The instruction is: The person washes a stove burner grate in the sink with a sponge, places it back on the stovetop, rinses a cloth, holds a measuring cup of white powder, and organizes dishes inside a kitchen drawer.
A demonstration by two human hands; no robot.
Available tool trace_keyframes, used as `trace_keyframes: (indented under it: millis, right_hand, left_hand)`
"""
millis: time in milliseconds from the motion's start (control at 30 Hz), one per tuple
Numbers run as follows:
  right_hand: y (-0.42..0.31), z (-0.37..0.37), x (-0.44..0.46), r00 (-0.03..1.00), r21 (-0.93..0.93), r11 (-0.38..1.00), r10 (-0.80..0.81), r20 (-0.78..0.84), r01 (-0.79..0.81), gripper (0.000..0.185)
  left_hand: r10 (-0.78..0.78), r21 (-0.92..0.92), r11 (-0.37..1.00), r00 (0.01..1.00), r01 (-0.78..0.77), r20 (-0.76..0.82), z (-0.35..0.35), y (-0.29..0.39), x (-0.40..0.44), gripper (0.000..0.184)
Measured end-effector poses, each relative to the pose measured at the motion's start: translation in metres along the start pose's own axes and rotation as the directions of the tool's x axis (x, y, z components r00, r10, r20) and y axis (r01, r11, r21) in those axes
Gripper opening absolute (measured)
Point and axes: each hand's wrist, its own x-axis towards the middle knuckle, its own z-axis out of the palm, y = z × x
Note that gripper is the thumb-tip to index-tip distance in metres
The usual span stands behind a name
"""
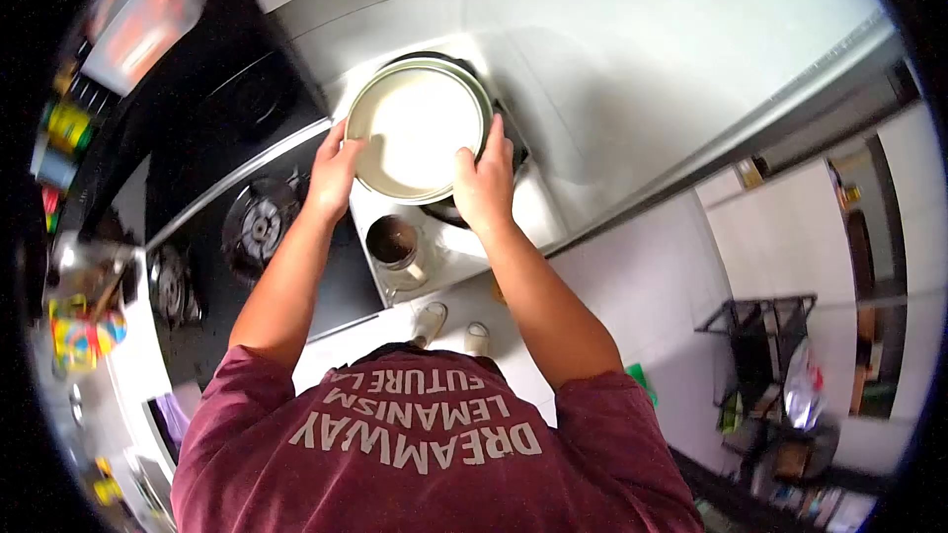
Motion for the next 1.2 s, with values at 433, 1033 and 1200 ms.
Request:
trace_keyframes:
  millis: [433, 1033, 1200]
  right_hand:
    - [-0.022, 0.154, -0.169, 0.599, 0.108, 0.983, -0.176, 0.781, 0.149, 0.062]
    - [-0.032, 0.392, -0.328, 0.556, -0.146, 0.977, 0.036, 0.830, 0.155, 0.059]
    - [-0.048, 0.414, -0.336, 0.639, -0.260, 0.944, 0.072, 0.766, 0.205, 0.059]
  left_hand:
    - [-0.100, 0.094, 0.971, 0.728, 0.222, -0.679, -0.185, -0.052, -0.277, 0.028]
    - [-0.046, 0.395, 0.809, 0.718, 0.434, -0.695, -0.412, -0.146, -0.343, 0.038]
    - [0.030, 0.612, 0.673, 0.811, 0.416, -0.584, -0.449, -0.172, -0.325, 0.037]
